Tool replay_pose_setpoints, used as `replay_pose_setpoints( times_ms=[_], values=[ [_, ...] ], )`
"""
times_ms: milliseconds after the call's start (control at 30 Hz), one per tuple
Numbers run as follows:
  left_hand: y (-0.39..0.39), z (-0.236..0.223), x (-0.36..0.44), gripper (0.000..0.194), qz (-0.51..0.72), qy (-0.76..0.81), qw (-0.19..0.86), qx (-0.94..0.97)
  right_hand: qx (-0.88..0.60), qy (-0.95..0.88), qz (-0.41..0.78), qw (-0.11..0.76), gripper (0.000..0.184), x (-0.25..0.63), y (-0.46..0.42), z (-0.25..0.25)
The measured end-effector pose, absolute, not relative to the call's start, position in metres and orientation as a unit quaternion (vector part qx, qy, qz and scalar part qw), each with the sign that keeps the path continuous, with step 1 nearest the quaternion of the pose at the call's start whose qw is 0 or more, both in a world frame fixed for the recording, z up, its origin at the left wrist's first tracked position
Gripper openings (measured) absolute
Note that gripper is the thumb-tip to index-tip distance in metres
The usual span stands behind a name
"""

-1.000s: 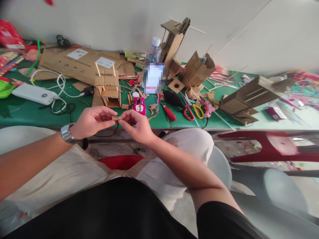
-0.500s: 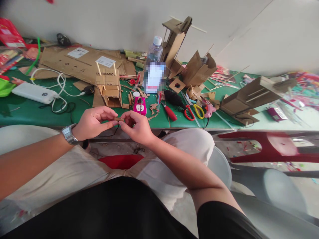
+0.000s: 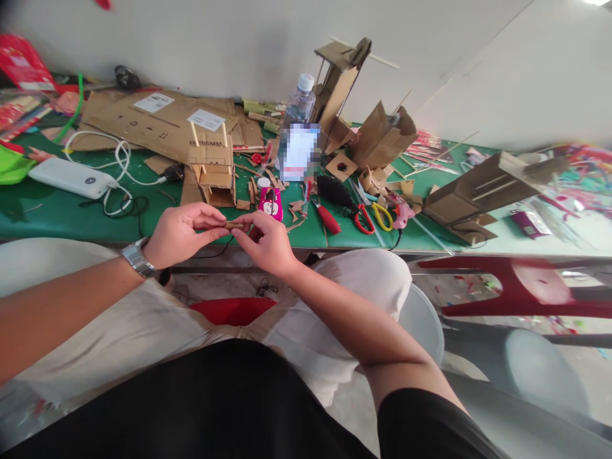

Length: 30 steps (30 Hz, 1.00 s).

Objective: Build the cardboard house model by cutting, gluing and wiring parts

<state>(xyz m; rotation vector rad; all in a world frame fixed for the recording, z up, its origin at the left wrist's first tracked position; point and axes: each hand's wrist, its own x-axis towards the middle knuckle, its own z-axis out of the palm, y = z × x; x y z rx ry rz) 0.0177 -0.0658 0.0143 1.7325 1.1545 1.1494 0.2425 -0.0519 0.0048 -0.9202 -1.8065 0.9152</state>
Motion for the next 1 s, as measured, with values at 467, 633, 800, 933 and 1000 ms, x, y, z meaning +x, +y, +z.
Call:
replay_pose_setpoints(
  times_ms=[467, 633, 800, 933, 1000],
  values=[
    [-0.0664, 0.0112, 0.0201, 0.041, 0.465, 0.431, 0.364, 0.683, -0.361, -0.755, 0.337, 0.43, 0.012, 0.2419, -0.0527, 0.0044],
    [-0.0659, 0.0112, 0.019, 0.039, 0.467, 0.436, 0.347, 0.687, -0.368, -0.749, 0.347, 0.428, 0.016, 0.2423, -0.0532, 0.003],
    [-0.0653, 0.015, 0.0194, 0.045, 0.471, 0.442, 0.346, 0.681, -0.337, -0.764, 0.349, 0.426, 0.023, 0.2448, -0.0545, 0.0086],
    [-0.065, 0.0157, 0.0185, 0.041, 0.472, 0.436, 0.332, 0.691, -0.338, -0.76, 0.338, 0.441, 0.018, 0.2446, -0.0531, 0.0086],
    [-0.0649, 0.0153, 0.0173, 0.037, 0.469, 0.438, 0.317, 0.699, -0.343, -0.754, 0.339, 0.445, 0.017, 0.244, -0.0521, 0.0065]
  ],
)
